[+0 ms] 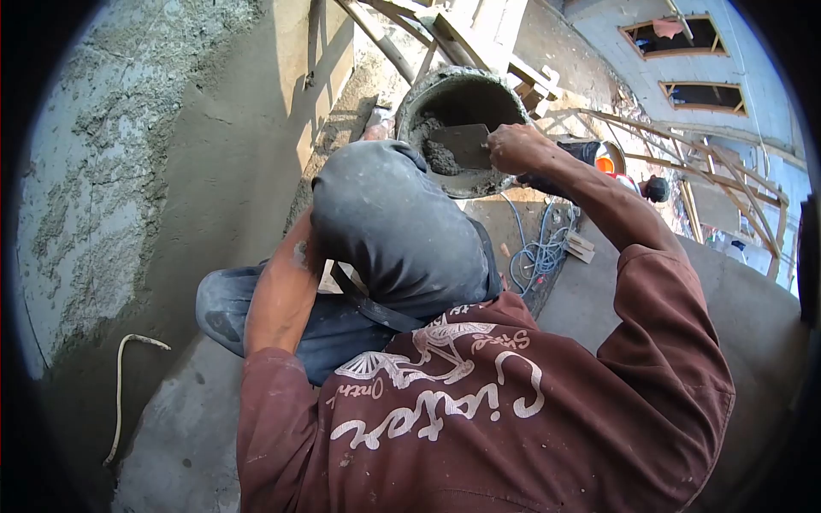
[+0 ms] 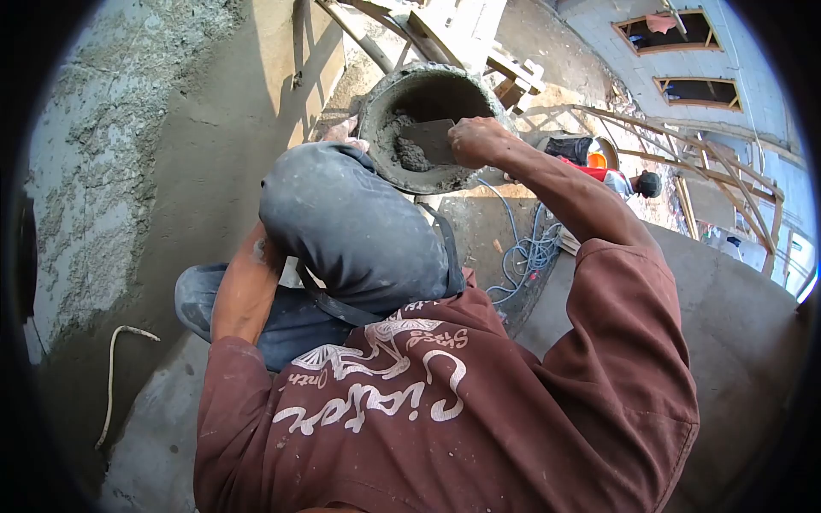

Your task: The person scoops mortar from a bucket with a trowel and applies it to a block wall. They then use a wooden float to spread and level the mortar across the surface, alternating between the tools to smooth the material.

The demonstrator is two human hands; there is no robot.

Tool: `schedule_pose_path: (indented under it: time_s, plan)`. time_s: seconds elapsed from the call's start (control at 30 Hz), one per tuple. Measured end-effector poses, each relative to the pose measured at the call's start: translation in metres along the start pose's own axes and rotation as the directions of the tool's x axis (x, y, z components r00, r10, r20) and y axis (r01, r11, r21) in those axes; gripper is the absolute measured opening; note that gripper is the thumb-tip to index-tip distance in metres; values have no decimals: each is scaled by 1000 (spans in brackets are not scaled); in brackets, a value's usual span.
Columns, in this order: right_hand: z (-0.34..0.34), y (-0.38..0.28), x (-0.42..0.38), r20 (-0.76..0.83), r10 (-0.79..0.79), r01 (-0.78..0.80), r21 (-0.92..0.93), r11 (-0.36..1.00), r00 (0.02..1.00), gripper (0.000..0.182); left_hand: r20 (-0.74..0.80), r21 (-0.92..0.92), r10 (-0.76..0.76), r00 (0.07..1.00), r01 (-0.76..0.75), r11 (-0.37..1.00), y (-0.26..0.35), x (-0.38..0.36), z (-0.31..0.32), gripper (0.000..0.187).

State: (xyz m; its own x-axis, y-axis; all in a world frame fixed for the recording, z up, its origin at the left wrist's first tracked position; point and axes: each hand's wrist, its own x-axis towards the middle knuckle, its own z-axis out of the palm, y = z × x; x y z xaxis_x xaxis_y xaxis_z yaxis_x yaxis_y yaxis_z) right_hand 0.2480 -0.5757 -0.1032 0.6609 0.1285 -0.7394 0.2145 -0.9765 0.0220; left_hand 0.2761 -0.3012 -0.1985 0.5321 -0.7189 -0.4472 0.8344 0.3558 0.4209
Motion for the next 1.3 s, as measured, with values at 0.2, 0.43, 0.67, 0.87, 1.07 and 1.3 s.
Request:
schedule_pose_path:
  time_s: [0.2, 0.43, 0.67, 0.87, 1.07, 1.3]
  plan:
    - [23, 21, -2, 19, -39, 29, 372, 928, 999, 28, -135, 671, 91, 987, 23, 741, 14, 7, 33, 55]
    - [-15, 16, -91, -3, 85, -56, 724, 687, 996, 31, -281, 781, 86, 956, 176, 599, 36, 19, -30, 76]
    - [-49, 42, -90, -375, 154, 204, 753, 625, 914, 29, -210, 930, 959, 192, -262, 256, 176, -176, 20, 57]
    - [-179, -92, -60, -551, -89, 429, 528, 733, 830, 18, -242, 969, 436, -867, -238, 65, 140, -396, -81, 35]
    - [-238, -251, -70, -488, -513, 676, 247, 694, 706, 18, -548, 814, 452, -704, -324, 483, 93, -506, -165, 76]
    - [-228, -436, -134, -66, -961, 817, -543, -192, -270, 13, -532, 794, 607, -590, -596, 116, -23, -482, -122, 55]
